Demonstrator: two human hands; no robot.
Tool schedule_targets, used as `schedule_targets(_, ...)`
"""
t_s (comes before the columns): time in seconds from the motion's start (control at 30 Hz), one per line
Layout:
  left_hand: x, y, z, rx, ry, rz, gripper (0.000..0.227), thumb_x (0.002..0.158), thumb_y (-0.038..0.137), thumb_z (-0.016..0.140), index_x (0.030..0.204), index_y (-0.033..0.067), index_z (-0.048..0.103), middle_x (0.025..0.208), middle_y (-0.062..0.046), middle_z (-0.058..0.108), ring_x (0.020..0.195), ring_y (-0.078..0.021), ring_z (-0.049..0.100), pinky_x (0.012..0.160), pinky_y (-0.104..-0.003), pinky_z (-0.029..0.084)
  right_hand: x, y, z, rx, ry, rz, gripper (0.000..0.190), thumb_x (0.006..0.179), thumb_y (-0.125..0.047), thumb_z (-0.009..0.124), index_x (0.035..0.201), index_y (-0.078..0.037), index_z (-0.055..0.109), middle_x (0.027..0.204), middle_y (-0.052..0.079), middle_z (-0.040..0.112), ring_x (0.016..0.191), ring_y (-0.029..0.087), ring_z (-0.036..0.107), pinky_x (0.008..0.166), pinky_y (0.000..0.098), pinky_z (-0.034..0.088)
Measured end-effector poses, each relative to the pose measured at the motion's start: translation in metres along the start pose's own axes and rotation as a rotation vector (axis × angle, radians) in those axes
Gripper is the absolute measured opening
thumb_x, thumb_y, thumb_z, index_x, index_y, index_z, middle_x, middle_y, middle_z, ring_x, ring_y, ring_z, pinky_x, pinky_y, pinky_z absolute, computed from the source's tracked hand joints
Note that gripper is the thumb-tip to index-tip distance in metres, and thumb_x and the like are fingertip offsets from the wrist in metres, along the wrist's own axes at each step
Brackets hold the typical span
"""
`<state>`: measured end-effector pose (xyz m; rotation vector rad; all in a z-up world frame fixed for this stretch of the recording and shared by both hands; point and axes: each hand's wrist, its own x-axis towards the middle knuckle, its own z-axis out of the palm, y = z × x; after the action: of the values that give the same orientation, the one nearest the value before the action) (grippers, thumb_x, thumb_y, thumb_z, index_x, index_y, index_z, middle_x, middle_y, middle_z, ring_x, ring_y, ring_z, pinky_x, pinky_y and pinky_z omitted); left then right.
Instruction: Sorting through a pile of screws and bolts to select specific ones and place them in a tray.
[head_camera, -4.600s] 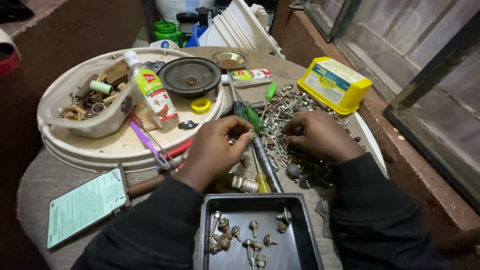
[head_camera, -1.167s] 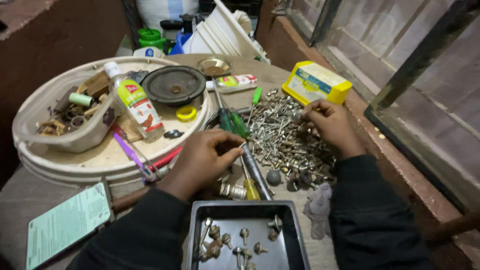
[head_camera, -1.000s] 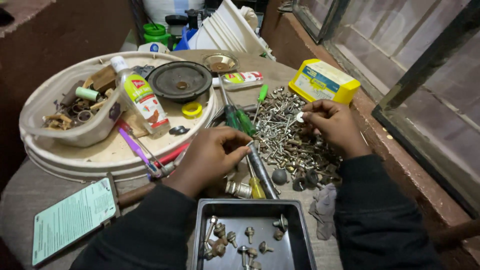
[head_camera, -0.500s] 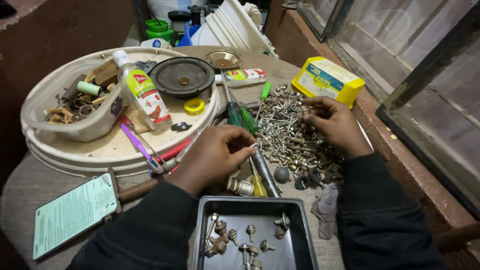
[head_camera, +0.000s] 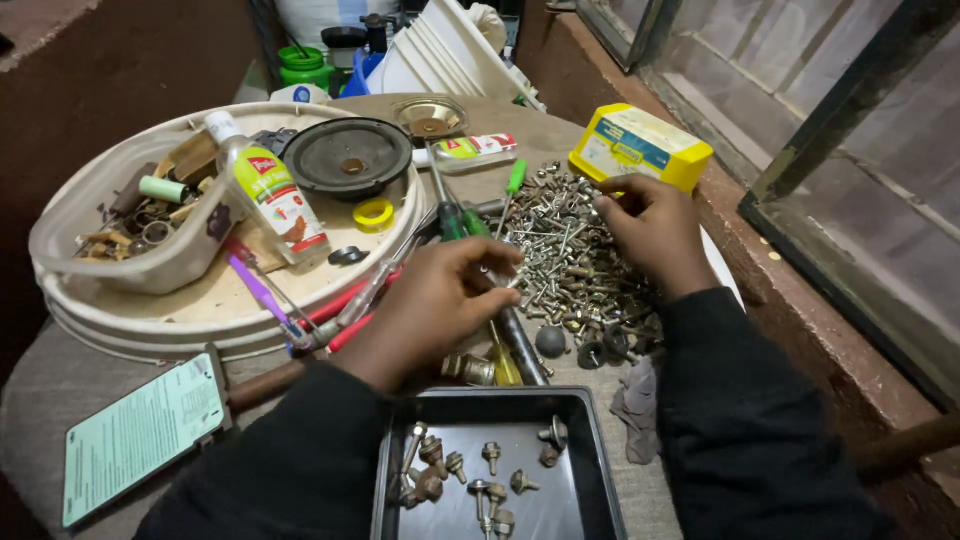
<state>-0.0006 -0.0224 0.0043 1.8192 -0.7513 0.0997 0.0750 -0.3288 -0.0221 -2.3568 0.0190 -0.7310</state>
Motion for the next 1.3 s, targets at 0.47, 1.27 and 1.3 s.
schedule_targets(0.47,-0.003,-0.009,-0.001,-0.109,0.214,-0.071,0.028,0.086,0.017,0.08,0.112,0.0075,0.078,0.096,-0.014,0.08,0.088,-0.0275,0.078,0.069,-0.035,0.064,-0.024,-0.094,-0.013,0.082,0.083,-0.61,0.015,0.09,-0.009,0.079,0.104,-0.014,0.08,0.085,0.008,0.071,0.084,0.032,0.069,0.079,0.0398,0.055)
schedule_targets(1.27,-0.005,0.009,-0.008,-0.128,0.336,0.141,0.014,0.09,0.012,0.075,0.104,0.0126,0.08,0.081,-0.009,0.074,0.084,-0.0202,0.071,0.073,-0.034,0.056,-0.068,-0.152,-0.013,0.512,-0.076,-0.62,0.012,0.097,-0.014,0.07,0.098,-0.006,0.079,0.076,0.013,0.07,0.068,0.024,0.066,0.073,0.039,0.055)
schedule_targets(1.3,-0.01,0.012,-0.008,-0.095,0.339,0.153,0.013,0.089,0.01,0.074,0.101,0.0082,0.08,0.08,-0.014,0.073,0.082,-0.0263,0.071,0.072,-0.038,0.056,-0.071,-0.148,-0.011,0.546,-0.107,-0.59,0.011,0.097,-0.013,0.071,0.096,-0.005,0.079,0.076,0.014,0.071,0.069,0.024,0.066,0.073,0.039,0.054)
